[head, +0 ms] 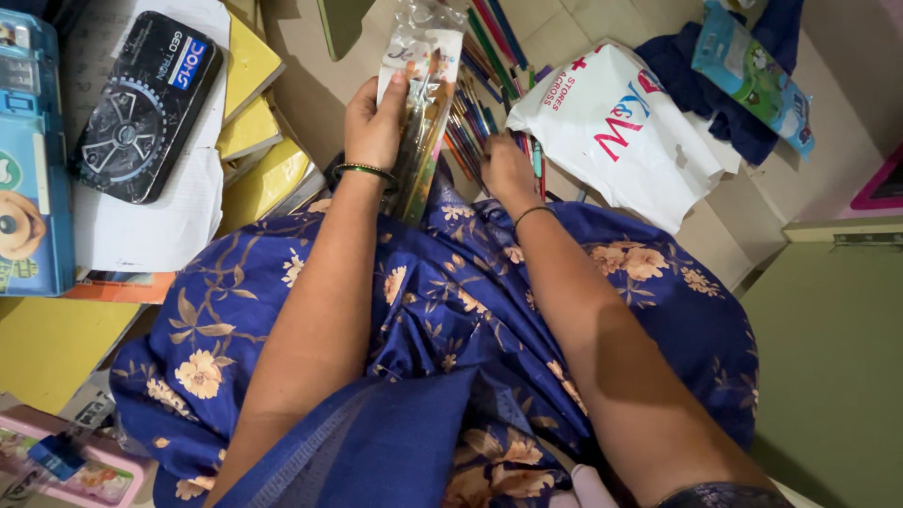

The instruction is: The person sits on the floor and organizes stationery items. They pick up colored pencils and paintbrushes, place them into a plastic sleeve, and arrange them on the floor.

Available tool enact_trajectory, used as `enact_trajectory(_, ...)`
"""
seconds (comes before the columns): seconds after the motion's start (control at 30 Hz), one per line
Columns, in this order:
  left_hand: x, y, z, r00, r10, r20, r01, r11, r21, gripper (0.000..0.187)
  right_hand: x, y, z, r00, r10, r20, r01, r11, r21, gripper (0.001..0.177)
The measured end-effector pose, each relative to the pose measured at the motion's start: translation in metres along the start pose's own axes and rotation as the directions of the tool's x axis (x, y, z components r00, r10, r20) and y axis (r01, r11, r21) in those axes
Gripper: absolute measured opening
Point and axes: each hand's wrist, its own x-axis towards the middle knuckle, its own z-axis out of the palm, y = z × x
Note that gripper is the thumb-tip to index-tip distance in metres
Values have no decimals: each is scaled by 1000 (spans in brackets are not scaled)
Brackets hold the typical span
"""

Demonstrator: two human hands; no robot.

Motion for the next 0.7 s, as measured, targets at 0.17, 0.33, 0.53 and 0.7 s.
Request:
enact_trajectory(0.17,1,-3,-2,1000,16,2,-16,1000,22,40,0,-3,4,994,60,95,-57,998,-40,26)
enact_trajectory(0.33,-1,0,0,1000,-31,1,31,1000,1,39,-3,-11,1,996,65,67,-61,996,-67,29)
enact_trajectory(0.53,-2,4,1,1000,16,-16,-16,999,33,37,-9,-20,-3,984,97,150,-95,995,-20,35)
enact_trajectory(0.7,-3,5,0,1000,-4,-7,4,1000,6,37,-11,-24,-1,982,121,143,-107,989,-102,37)
